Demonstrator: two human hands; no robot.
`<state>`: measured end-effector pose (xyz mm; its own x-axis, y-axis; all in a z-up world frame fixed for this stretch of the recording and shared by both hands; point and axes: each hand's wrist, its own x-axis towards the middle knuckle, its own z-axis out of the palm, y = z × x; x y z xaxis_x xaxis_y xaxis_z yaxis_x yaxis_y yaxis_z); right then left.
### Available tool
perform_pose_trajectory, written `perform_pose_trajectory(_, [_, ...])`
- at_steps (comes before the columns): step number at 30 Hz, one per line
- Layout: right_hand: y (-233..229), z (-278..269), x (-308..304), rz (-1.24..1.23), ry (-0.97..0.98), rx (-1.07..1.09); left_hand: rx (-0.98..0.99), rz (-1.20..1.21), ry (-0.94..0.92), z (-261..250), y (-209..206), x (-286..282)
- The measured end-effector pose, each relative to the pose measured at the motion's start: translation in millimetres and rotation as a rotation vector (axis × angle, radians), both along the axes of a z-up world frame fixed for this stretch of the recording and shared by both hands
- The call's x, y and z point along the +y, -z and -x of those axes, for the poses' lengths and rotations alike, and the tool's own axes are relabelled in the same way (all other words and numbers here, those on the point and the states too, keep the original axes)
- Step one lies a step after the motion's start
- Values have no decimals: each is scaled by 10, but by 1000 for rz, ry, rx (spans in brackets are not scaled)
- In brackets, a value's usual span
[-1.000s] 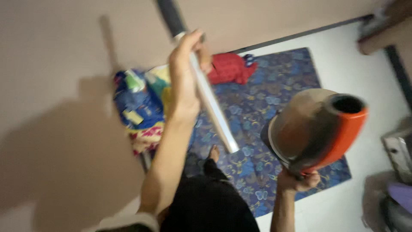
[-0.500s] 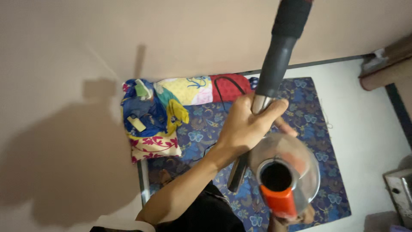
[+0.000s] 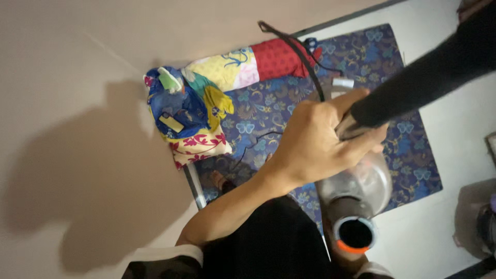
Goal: The person uses a handheld vacuum cleaner to clean a patterned blue rug and the surrounding tiled floor in a room. They move the vacuum back and forth over the rug and along the edges of the room, maneuvering around various items like a washing machine and stacked boxes.
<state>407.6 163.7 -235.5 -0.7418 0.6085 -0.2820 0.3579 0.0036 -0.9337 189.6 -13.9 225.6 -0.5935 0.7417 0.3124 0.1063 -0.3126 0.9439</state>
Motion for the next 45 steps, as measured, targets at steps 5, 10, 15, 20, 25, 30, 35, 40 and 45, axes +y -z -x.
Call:
perform_pose_trajectory(5, [20,86,88,50,-35,17,18,-52,-73,37,-6,9])
perform_pose_trajectory(10, [57,91,-25,98,-62,13,-72,-73,-56,90,-6,10])
perform_pose_trajectory(15, [124,172,-183,157,-108,-12,-42,-63,-107,129,24,58])
perform_pose_trajectory(20, [258,178,-251,205,-147,-27,-30,-39,-106,180,91,94])
perform_pose_trajectory(25, [445,82,-292,238,-145,-41,-91,-50,-96,135,120,98])
perform_pose_trajectory(30, [-583,191,-495,-170,152,149,-88,55,-147,180,185,119])
perform_pose_trajectory(35, [-2284,325,-747,-372,276,334,-169,-228,-427,957,489,-12])
perform_pose_trajectory(40, [-2526,346,-834,-213,301,198,-514,-376,-774,1657,764,-298])
perform_pose_trajectory(45, [-2436,103,-803,-95,211,84,-518,-422,-852,2140,1110,-140])
